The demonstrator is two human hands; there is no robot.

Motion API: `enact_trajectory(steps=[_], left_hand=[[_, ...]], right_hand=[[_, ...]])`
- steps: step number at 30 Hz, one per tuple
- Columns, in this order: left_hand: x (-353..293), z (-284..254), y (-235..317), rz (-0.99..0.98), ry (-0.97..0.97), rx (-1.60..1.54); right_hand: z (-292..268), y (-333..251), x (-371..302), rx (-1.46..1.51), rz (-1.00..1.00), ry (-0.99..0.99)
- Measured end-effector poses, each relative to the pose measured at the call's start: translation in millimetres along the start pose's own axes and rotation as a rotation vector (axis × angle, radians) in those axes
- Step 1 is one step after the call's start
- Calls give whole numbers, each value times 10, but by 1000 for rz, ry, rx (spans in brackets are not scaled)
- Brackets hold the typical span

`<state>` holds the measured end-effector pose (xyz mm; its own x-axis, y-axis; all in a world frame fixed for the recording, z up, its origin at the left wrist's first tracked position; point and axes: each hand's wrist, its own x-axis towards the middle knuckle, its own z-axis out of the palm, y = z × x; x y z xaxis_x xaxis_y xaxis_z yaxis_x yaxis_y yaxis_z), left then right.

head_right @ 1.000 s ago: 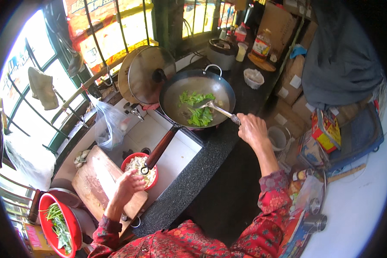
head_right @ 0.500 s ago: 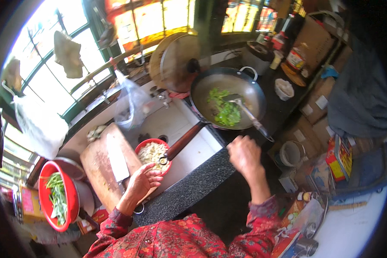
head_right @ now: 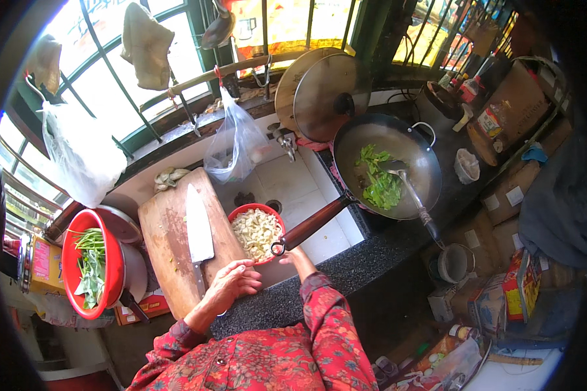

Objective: The person slices green bell peppers on a wooden cutting board, then transfers them into a hot wok. They stir-fry the peppers, add chopped white vegetables, and continue stirring. The person briefly rinses a red bowl under running water and resumes stirring the vegetables in the wok.

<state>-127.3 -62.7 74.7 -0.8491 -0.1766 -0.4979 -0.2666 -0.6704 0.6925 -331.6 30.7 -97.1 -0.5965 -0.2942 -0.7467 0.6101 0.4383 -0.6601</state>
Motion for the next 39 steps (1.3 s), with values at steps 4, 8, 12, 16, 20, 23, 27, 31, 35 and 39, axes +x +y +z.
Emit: enact_trajectory(steps=[4, 8, 12, 16, 20, 23, 27, 31, 35, 39], left_hand=[[190, 441, 97, -130, -281, -372], [392, 724, 256, -67, -312, -438], [475, 738, 338, -45, -239, -398], [577, 646, 417, -70, -120, -393], [804, 523, 603, 3, -111, -233], [972, 391, 810, 28, -66, -164], [1144, 228, 1114, 36, -120, -60], [1310, 110, 1319, -6, -118, -31], [1370, 8, 1215, 21, -117, -80], [1250, -52, 833, 25, -86, -317]], right_hand=[[28, 78, 138, 70, 72, 6], [-170, -2, 164, 24, 65, 25], [-349, -98, 162, -35, 58, 45], [-469, -167, 172, -90, 57, 64], [-584, -248, 180, -145, 63, 81], [-677, -324, 211, -190, 70, 90], [-784, -435, 369, -235, 87, 122], [-865, -564, 552, -172, 74, 197], [-1017, -753, 522, -298, 102, 354], [-1129, -805, 263, -716, -135, 402]])
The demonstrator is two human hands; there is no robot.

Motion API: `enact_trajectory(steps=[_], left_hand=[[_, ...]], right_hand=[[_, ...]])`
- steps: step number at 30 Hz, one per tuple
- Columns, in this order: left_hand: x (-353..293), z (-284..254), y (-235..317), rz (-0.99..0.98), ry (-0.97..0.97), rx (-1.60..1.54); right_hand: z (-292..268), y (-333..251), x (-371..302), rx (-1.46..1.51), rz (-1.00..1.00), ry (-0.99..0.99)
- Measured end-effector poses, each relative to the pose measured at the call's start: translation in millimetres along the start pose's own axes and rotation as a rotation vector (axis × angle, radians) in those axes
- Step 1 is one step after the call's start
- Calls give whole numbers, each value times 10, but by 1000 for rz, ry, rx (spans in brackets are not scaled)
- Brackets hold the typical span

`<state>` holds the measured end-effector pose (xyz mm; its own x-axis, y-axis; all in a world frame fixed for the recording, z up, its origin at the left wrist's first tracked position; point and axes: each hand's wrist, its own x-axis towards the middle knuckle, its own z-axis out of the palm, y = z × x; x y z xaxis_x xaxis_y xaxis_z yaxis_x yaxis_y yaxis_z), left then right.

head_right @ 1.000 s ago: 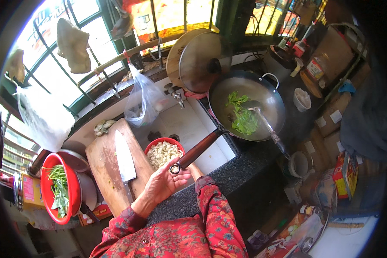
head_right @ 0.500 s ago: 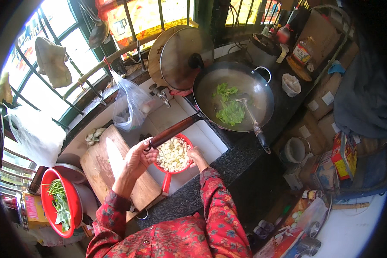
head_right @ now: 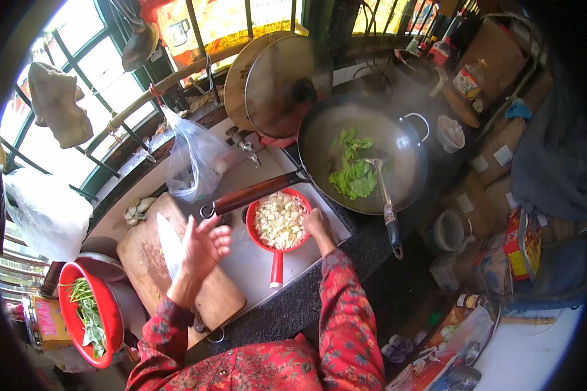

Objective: The person slices green bell peppers on a wooden cutting board, then transfers them into a hot wok. They stir-fry the peppers, add chopped white vegetables, and continue stirring. The person briefly rinses a red bowl under running water and resumes stirring the vegetables in the wok.

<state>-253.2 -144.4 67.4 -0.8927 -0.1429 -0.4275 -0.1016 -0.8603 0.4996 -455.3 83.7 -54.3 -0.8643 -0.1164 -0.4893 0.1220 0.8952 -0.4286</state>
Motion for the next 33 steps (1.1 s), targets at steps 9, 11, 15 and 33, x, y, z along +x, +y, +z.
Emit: enact_trajectory(steps=[9, 11, 15, 33], left_hand=[[1167, -287, -937, -37, 147, 1253], [1492, -460, -1151, -144, 274, 876], [1884, -836, -1484, -12, 215, 1303], [2068, -966, -1465, -219, 259, 78]], right_hand=[[487, -349, -8, -269, -423, 132], [566, -343, 156, -191, -301, 25], [787, -141, 554, 198, -112, -122], [885, -112, 277, 796, -8, -67]])
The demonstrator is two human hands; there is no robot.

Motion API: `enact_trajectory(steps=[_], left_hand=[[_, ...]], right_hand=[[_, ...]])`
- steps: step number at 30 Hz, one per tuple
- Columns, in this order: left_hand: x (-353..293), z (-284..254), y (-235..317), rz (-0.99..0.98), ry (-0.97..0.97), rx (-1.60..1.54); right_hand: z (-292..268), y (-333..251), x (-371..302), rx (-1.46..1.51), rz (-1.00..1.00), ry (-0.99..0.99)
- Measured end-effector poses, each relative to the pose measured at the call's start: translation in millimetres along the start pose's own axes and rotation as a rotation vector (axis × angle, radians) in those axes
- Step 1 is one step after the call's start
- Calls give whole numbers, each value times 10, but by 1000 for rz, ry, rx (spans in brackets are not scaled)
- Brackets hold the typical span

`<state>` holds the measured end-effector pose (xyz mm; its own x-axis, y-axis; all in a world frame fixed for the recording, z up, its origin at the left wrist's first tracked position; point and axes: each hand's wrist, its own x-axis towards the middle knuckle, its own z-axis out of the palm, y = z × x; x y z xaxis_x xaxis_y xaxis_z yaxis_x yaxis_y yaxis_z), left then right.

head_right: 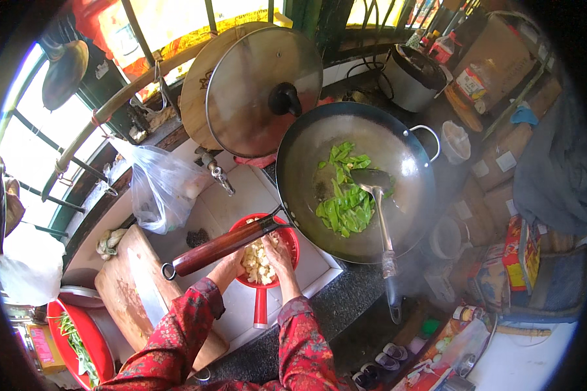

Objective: The person slices green bell peppers on a wooden cutting board, then transfers them into a hot wok. They stir-fry the peppers, add chopped white vegetables, and continue stirring. The person briefly rinses a red bowl under running water and resumes stirring the vegetables in the wok.

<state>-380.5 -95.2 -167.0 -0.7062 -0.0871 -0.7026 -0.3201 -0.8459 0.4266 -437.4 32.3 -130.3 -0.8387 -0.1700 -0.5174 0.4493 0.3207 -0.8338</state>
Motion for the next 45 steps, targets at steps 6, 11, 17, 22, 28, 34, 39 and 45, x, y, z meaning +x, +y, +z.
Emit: enact_trajectory(steps=[6, 11, 17, 22, 28, 34, 39, 45], left_hand=[[-102, 48, 102, 45, -40, 298], [-177, 166, 229, 80, -84, 536], [-277, 365, 344, 138, -151, 736], [-415, 568, 416, 254, -217, 924], [-653, 519, 463, 768, -322, 1557], [-729, 614, 490, 709, -209, 1272], [-855, 790, 449, 156, -89, 366], [-1355, 933, 371, -14, -186, 113]], right_hand=[[173, 109, 17, 109, -79, 131], [334, 131, -109, 175, 20, 425], [402, 64, -318, 238, -216, 600], [411, -97, -510, 441, -188, 629], [423, -165, -582, 567, -196, 594], [400, -281, -535, 601, -187, 640], [214, -485, -653, 487, -239, 494], [12, -603, -1047, 81, -279, 543]])
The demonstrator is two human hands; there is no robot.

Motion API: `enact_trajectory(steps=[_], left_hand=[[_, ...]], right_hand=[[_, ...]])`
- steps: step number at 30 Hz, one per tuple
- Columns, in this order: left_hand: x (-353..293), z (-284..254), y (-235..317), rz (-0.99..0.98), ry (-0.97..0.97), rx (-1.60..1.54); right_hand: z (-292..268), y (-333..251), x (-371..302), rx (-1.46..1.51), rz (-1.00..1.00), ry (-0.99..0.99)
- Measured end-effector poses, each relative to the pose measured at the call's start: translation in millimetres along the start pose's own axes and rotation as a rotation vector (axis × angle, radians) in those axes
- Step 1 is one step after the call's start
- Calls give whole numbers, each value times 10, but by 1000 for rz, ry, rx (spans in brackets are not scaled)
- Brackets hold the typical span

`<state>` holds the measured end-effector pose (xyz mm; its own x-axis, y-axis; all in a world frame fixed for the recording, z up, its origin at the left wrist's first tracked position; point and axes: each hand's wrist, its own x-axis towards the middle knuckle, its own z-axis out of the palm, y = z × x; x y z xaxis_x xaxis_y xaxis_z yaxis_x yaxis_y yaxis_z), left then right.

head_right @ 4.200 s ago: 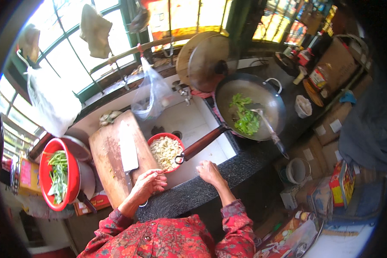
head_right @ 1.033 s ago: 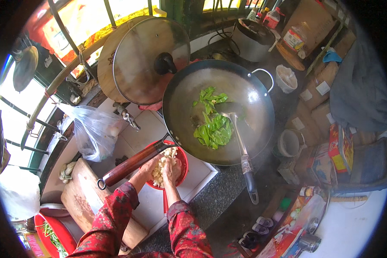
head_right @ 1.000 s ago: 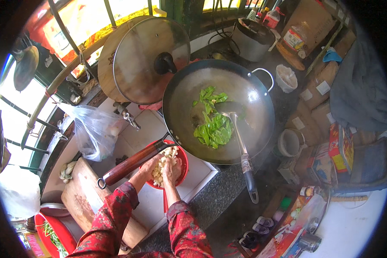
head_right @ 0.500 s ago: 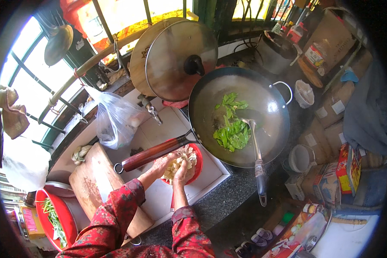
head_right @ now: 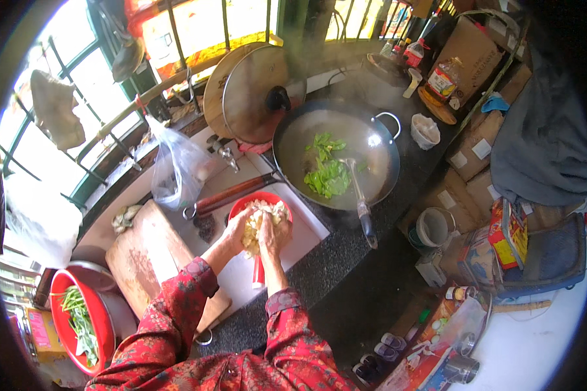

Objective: The person slices green bell peppers on a wooden cutting board, then transfers them into a hot wok. They stir-fry the peppers, add chopped white vegetables, and continue stirring. The person briefly rinses a red bowl under running water and resumes stirring the vegetables in the wok.

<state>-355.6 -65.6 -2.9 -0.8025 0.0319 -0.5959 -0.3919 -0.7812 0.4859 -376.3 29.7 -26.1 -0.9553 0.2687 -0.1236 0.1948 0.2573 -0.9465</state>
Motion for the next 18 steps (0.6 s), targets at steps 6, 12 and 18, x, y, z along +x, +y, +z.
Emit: enact_trajectory(steps=[6, 12, 18], left_hand=[[-408, 211, -16, 5, -29, -50], [-705, 759, 37, 5, -188, -139], [-465, 1489, 311, 52, -240, -87]], right_hand=[[-332, -304, -175, 68, -64, -98], [-799, -959, -213, 70, -150, -6], [-1114, -1645, 255, 144, -217, 34]])
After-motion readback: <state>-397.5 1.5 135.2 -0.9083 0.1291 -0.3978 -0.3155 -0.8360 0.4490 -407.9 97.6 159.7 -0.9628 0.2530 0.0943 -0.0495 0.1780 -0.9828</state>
